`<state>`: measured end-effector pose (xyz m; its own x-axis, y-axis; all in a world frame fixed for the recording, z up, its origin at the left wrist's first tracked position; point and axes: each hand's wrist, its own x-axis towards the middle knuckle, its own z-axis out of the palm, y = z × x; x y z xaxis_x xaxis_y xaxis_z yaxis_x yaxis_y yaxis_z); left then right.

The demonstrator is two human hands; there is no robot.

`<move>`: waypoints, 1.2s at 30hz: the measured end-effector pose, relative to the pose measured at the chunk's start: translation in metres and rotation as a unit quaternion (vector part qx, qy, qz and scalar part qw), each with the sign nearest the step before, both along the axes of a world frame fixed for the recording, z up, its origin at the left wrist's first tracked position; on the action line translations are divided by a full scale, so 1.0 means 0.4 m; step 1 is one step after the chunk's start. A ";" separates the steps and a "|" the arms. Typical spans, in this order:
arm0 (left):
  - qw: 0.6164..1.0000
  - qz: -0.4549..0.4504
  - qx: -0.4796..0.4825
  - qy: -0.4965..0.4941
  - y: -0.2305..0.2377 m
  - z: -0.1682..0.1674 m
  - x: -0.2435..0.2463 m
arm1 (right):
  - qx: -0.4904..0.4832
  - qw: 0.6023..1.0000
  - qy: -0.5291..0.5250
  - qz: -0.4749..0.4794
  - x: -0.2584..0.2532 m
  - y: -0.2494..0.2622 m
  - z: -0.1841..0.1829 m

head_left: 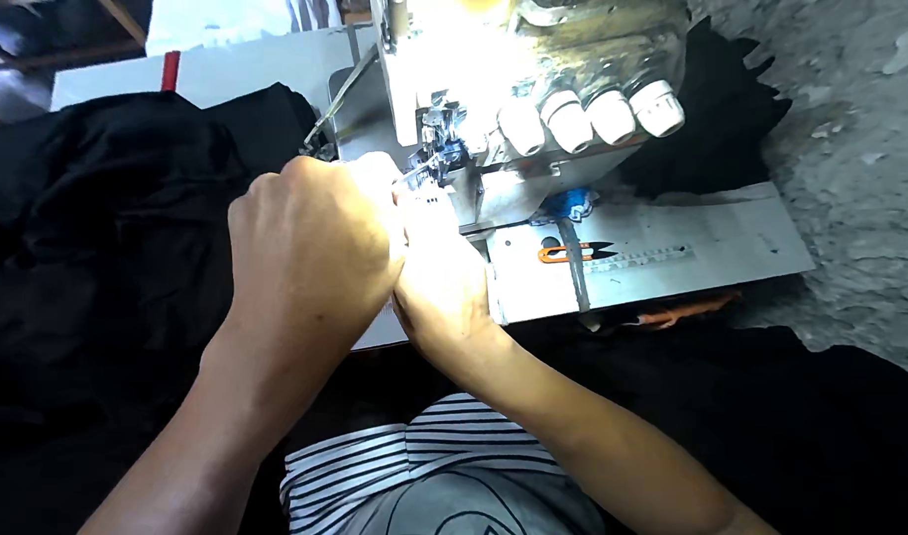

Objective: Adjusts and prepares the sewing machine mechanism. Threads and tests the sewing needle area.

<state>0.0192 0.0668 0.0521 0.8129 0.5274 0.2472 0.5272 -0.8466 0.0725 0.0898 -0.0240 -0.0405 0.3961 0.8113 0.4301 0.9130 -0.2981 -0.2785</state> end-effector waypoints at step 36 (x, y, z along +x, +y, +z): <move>0.972 -0.168 -0.164 -0.010 -0.014 -0.134 -0.212 | 0.187 0.958 0.185 -0.113 0.153 -0.095 0.018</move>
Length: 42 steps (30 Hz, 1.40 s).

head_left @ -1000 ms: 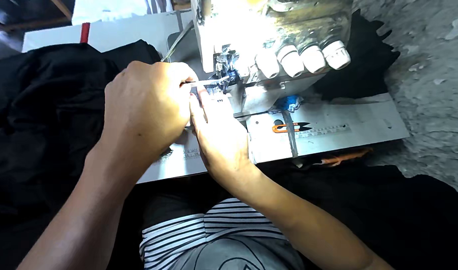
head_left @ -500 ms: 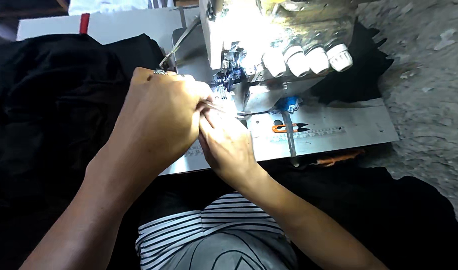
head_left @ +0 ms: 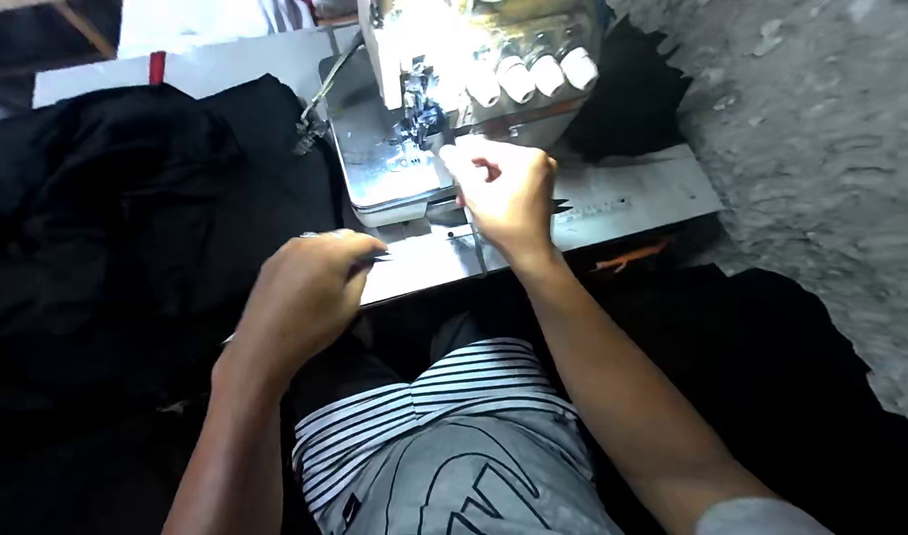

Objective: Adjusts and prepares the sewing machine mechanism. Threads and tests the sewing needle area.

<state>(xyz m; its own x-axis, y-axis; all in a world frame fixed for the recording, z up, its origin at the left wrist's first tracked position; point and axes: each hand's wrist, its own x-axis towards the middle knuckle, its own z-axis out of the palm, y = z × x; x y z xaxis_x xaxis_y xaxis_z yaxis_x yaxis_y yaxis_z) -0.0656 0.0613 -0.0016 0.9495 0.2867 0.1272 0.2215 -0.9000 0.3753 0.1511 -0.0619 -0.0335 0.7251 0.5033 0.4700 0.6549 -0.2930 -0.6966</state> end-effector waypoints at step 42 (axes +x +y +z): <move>0.990 -0.041 0.094 -0.097 -0.366 -0.317 0.347 | 0.076 0.978 -0.017 0.195 -0.238 -0.267 -0.001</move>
